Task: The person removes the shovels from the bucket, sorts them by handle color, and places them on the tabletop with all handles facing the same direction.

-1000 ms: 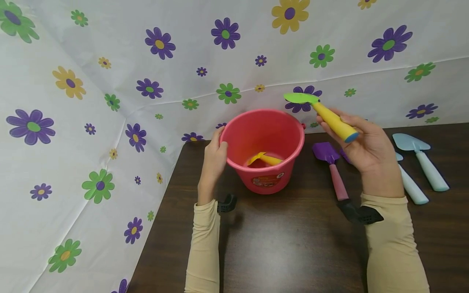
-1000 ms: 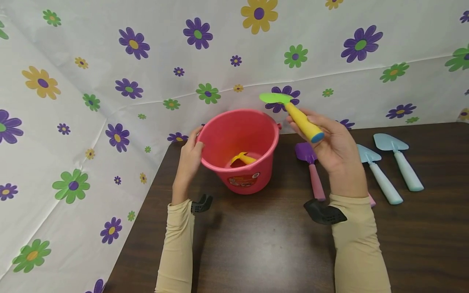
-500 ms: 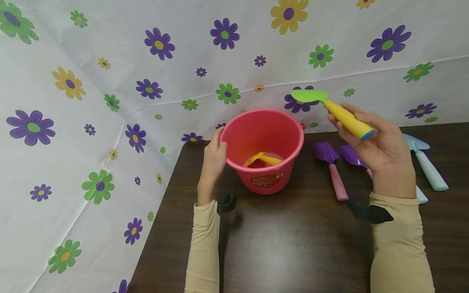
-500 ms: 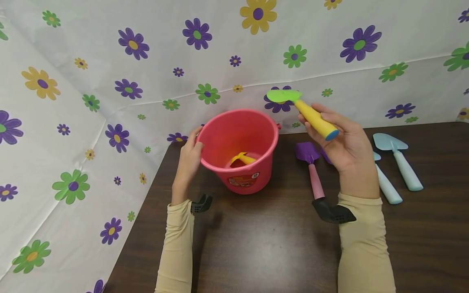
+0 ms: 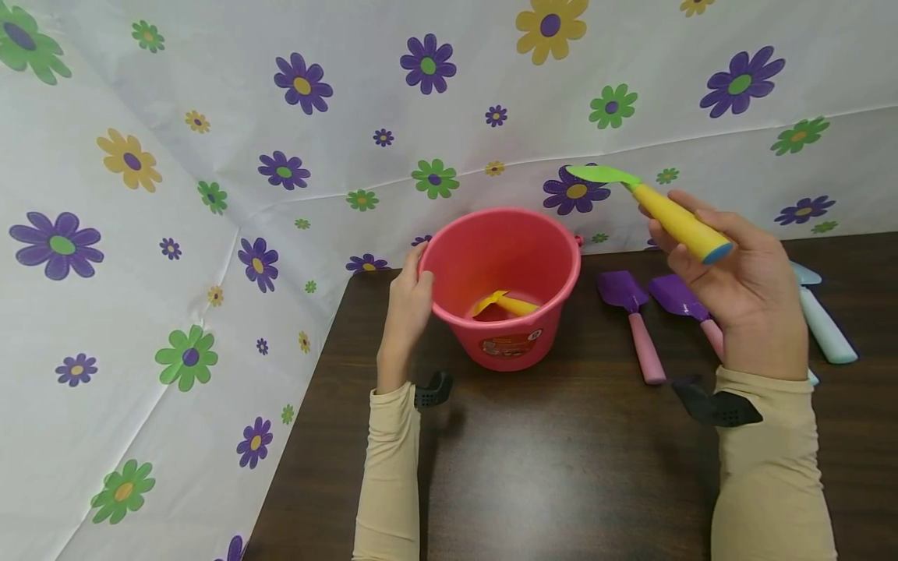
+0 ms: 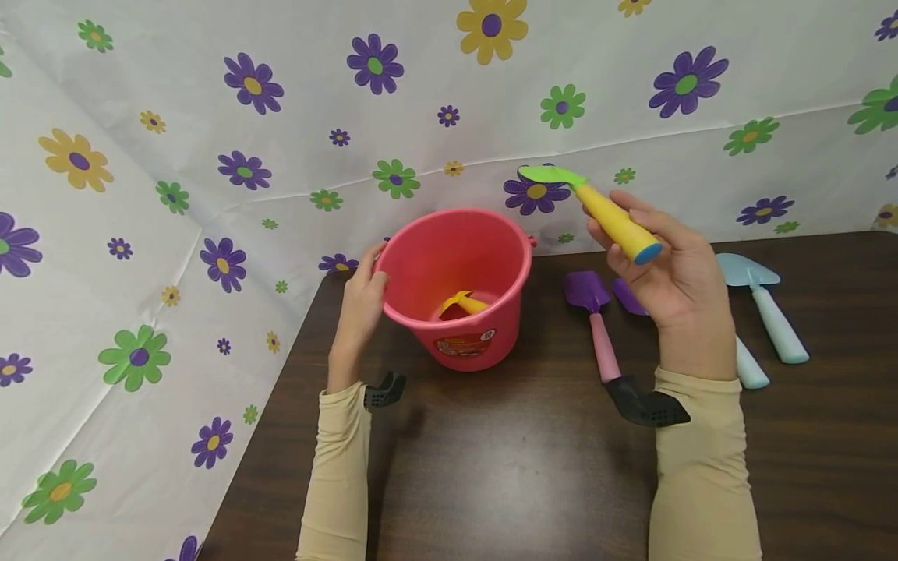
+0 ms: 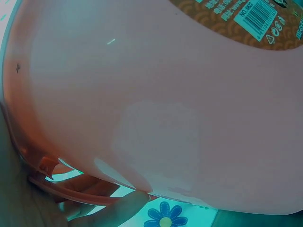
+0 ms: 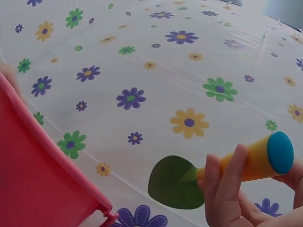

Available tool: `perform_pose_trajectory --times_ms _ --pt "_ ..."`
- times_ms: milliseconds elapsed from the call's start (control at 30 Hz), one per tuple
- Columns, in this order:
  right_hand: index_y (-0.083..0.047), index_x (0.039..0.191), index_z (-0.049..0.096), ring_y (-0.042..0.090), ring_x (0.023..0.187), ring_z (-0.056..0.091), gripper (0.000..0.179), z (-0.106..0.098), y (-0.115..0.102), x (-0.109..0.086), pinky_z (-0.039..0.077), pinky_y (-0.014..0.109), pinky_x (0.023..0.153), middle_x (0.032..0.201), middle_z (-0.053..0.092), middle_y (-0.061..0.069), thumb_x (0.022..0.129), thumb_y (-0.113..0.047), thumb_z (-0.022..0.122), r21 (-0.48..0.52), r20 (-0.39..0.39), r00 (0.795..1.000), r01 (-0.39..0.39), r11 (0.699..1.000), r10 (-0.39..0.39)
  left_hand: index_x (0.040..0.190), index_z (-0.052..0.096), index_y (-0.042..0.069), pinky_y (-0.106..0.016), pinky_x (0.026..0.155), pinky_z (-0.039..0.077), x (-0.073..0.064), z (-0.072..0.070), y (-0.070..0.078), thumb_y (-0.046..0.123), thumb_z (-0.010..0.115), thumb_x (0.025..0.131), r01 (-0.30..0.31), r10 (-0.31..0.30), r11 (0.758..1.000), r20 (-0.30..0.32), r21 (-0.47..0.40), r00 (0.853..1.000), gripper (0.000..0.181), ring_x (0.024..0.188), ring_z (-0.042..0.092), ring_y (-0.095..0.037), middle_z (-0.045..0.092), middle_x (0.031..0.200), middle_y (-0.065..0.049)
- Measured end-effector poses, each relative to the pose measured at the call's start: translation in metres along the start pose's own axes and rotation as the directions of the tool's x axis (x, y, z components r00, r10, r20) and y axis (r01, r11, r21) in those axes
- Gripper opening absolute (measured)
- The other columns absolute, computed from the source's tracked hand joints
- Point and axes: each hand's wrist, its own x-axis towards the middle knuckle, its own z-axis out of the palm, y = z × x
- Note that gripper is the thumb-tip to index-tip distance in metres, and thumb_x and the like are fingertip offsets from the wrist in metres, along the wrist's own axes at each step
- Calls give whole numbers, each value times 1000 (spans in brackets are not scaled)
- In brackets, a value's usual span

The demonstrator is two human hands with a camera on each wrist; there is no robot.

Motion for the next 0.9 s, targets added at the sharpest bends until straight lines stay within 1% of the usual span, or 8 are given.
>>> perform_pose_trajectory --times_ms 67,167,300,367,500,667,767,900 --pt "-5 139 57 43 116 64 45 0 -1 0 64 43 75 143 49 9 96 9 62 9 -17 1000 6 1000 -6 154 44 10 -46 99 56 0 0 0 16 43 101 -2 2 1000 1 -1 1000 53 112 66 -31 61 141 -14" --pt "-6 139 57 44 117 65 46 0 -2 0 64 42 73 144 49 9 95 9 63 38 -19 1000 1 999 0 155 44 10 -46 99 56 0 0 0 15 42 101 -4 4 1000 1 1 1000 53 111 66 -32 61 141 -15" --pt "-4 141 58 45 109 68 43 -1 -6 1 63 43 66 149 46 13 99 5 59 56 33 999 -43 997 41 155 44 10 -46 99 56 0 0 0 14 43 102 -3 3 1000 0 3 1000 53 112 66 -32 61 141 -14" --pt "-4 143 58 46 103 69 42 -2 -9 0 62 43 60 150 45 16 101 2 56 45 58 996 -65 997 63 155 44 10 -45 98 57 0 0 1 14 43 102 0 0 1000 2 -4 1000 53 113 66 -32 61 142 -14" --pt "-5 144 56 46 98 69 40 -6 -15 -1 61 43 56 149 46 21 104 -1 51 19 100 992 -81 997 79 155 43 11 -45 97 57 -1 0 1 15 44 103 6 -6 1000 9 -19 1000 53 114 67 -31 61 142 -13" --pt "-2 144 54 47 93 70 40 -11 -22 0 60 41 52 145 48 30 105 -2 47 -22 150 987 -58 998 60 154 45 9 -47 98 57 1 0 -1 15 42 101 -11 11 1000 -3 -4 1000 54 111 66 -34 61 140 -15" --pt "-3 144 53 47 93 69 40 -13 -26 -1 60 41 51 145 48 30 105 -2 47 -35 152 988 -34 999 39 154 45 8 -47 99 56 2 0 -2 15 41 100 -18 18 1000 -6 3 1000 55 111 65 -35 61 140 -15" --pt "-5 144 53 44 93 68 40 -14 -31 -2 60 41 52 145 49 26 104 -1 51 -48 123 992 1 999 5 154 45 8 -47 100 55 2 0 -2 16 41 100 -21 21 1000 -1 -2 1000 55 112 65 -35 60 141 -15"
